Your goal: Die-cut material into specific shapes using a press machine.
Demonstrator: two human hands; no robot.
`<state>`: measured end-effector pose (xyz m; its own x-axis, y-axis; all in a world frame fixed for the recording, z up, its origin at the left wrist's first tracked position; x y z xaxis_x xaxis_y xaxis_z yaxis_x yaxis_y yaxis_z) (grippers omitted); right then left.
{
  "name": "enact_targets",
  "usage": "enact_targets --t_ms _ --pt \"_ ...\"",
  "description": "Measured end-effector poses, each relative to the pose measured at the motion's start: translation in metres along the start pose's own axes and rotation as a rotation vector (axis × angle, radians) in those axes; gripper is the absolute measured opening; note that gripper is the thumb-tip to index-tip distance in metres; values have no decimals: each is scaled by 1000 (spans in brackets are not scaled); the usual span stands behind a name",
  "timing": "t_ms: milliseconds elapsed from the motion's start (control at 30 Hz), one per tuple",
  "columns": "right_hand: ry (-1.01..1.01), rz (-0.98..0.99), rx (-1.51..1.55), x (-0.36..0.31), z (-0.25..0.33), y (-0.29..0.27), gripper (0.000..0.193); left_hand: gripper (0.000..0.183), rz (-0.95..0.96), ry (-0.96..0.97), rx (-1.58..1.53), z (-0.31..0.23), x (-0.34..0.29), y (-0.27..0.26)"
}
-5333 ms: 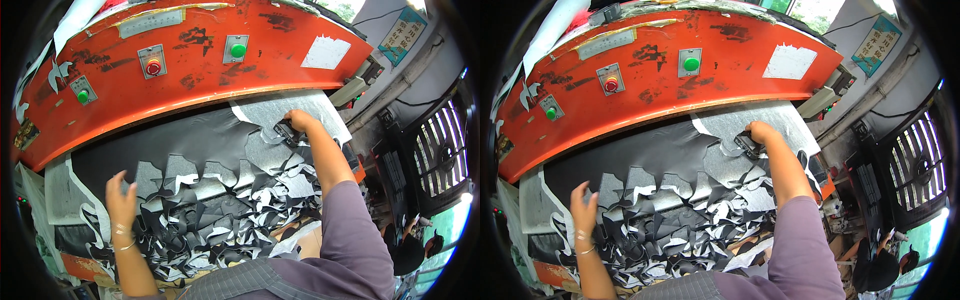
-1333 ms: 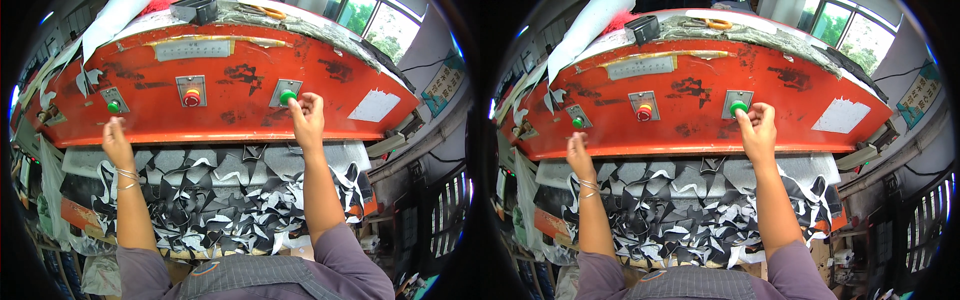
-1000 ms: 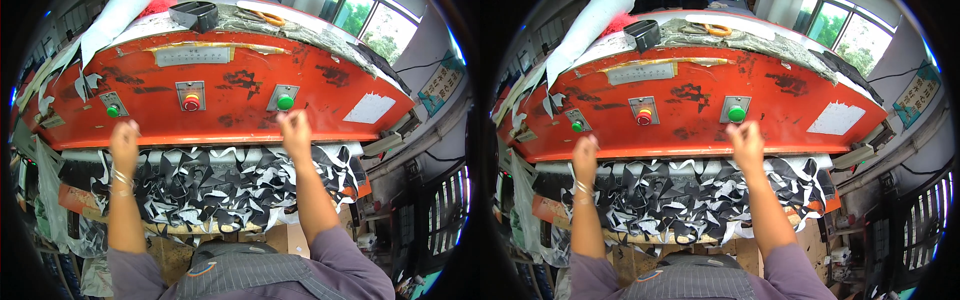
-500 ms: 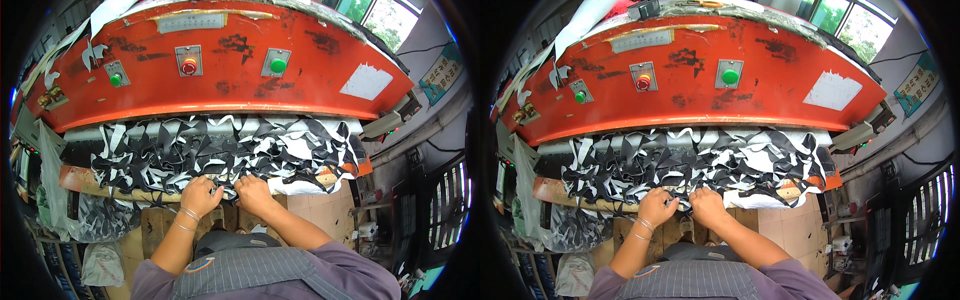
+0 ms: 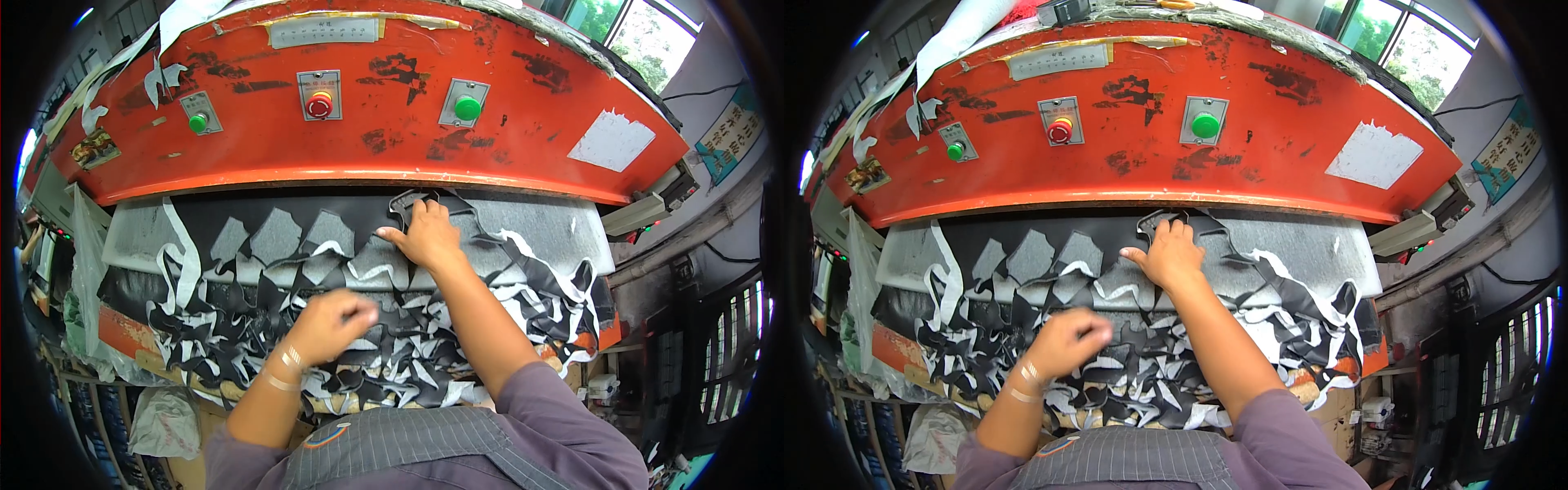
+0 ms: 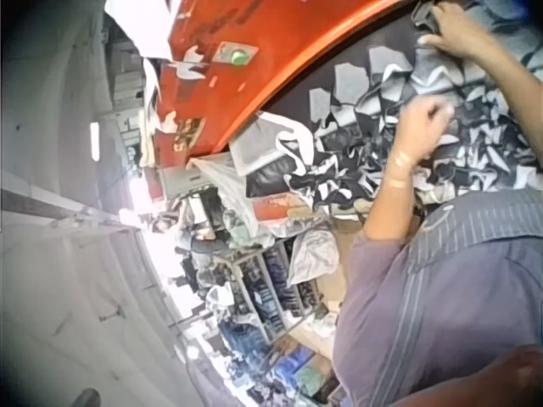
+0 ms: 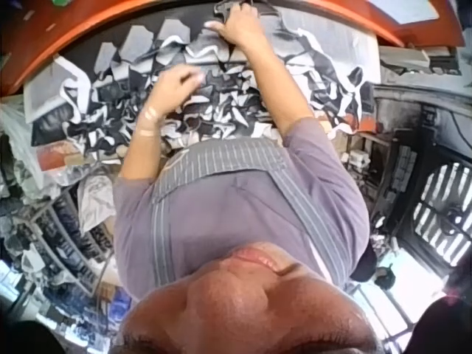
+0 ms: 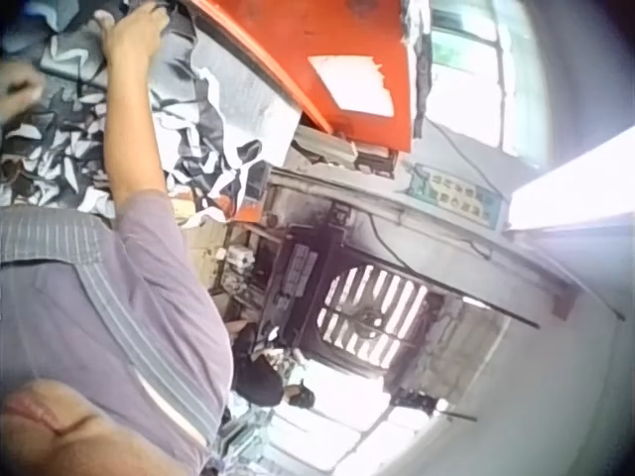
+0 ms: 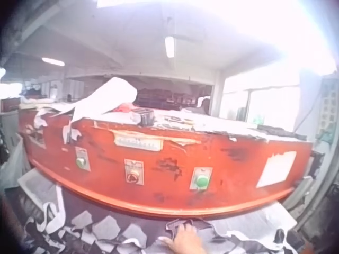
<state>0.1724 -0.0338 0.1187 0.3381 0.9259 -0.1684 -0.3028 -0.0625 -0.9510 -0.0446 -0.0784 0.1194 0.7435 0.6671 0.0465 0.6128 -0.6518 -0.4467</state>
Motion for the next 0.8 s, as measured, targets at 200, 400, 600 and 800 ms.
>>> enact_targets --t_ms 200,400,600,800 --pt "-85 -24 288 56 -18 29 46 32 -234 -137 -155 118 116 2" --pt "-233 175 1513 22 -120 2 29 68 -37 -158 -57 71 146 31" --pt "-336 127 1251 -7 -83 0 29 90 -317 -328 402 66 181 41" --pt "-301 -194 189 43 -93 -15 33 71 -128 -508 549 45 206 31"
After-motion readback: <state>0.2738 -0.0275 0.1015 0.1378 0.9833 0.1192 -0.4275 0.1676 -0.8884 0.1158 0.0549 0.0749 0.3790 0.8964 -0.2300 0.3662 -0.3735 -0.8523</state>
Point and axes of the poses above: each hand's wrist, its own x-axis towards the middle knuckle, its own y-axis out of the palm, z = x × y, the point moved 3 cm from there along x, towards the middle knuckle, and after that the axes turned 3 degrees about z, right-handed, at the moved point
